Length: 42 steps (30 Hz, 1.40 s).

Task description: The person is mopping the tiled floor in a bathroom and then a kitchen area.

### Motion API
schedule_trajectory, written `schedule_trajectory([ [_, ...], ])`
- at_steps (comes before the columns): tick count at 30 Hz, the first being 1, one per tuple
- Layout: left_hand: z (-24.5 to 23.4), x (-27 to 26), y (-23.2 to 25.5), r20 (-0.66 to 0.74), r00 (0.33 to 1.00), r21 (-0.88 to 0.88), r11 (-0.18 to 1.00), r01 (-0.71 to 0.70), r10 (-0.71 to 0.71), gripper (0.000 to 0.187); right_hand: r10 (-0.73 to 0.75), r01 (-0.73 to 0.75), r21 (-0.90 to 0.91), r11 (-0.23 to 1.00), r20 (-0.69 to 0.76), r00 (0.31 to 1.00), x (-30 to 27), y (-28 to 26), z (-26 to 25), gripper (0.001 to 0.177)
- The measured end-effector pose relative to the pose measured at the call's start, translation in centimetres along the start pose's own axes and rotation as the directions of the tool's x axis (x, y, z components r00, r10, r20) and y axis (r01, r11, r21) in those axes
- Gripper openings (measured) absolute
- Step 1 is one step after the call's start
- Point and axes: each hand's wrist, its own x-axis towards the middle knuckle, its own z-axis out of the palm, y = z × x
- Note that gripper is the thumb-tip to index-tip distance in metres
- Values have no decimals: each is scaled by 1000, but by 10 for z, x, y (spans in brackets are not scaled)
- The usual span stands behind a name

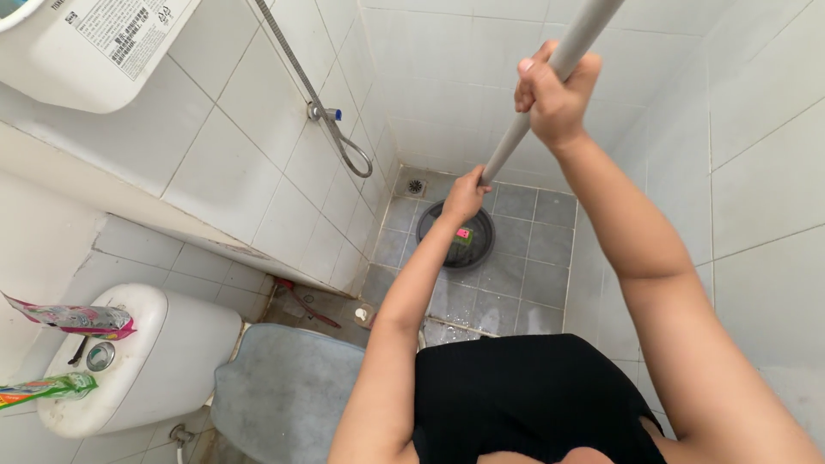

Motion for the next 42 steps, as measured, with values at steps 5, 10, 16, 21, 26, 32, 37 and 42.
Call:
schedule_trajectory([
  [5,12,10,4,-80,996,56,998,39,-35,48,27,-41,-99,994,-143,989,-17,68,-19,34],
  [10,18,21,8,-71,997,-10,1000,8,-9,56,7,-40,-235,971,-140,990,-43,106,-25,29],
  [16,51,31,-57,84,982,89,983,162,-169,48,-84,64,-428,902,-29,996,-98,163,-39,22],
  [21,65,14,-98,145,950,167,953,252,-277,51,35,8,-511,860,75,997,-136,192,-52,16],
  [26,77,2,-125,284,867,322,892,316,-409,51,244,-121,-545,830,161,956,-194,222,-65,17],
  [32,79,0,-119,412,785,439,856,274,-463,49,199,-101,-522,847,135,971,-214,215,-66,16],
  [37,47,2,-82,409,808,410,876,253,-425,48,216,-138,-527,839,89,972,-224,244,-82,20],
  [42,60,2,-112,372,867,343,917,205,-333,43,241,-190,-472,861,50,969,-225,263,-81,21],
])
